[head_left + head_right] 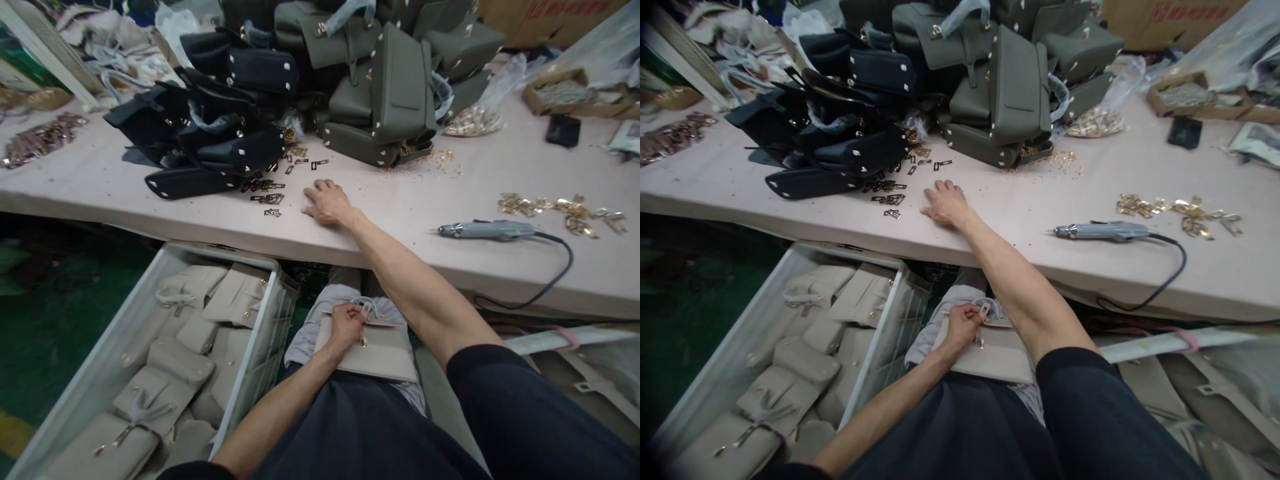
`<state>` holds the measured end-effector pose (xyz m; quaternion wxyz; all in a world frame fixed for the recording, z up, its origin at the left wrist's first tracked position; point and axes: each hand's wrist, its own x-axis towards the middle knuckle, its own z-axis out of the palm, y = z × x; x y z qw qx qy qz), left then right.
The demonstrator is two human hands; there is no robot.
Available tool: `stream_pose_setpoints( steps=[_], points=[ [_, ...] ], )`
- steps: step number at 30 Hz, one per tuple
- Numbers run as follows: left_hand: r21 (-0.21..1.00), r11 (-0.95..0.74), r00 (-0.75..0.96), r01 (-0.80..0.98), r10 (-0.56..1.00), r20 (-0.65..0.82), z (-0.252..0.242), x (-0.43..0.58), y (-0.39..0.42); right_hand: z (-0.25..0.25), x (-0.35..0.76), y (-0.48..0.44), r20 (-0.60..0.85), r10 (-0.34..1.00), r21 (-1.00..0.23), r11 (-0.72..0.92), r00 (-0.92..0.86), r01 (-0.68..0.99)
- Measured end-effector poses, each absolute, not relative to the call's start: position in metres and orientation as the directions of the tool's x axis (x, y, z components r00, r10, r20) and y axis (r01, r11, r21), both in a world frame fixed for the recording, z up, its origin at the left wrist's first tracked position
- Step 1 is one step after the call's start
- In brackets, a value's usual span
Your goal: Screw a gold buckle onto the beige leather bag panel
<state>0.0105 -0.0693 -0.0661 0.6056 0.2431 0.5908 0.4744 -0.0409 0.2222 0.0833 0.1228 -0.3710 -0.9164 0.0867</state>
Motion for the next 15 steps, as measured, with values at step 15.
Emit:
stream_pose_setpoints(
  steps=[15],
  points=[
    [0.844, 0.468, -0.146, -0.262, 0.846, -0.513, -0.074, 0.008, -0.064, 0.056, -0.104, 0.217, 0.201, 0.684, -0.346, 0.719, -0.701, 0.603]
  ],
)
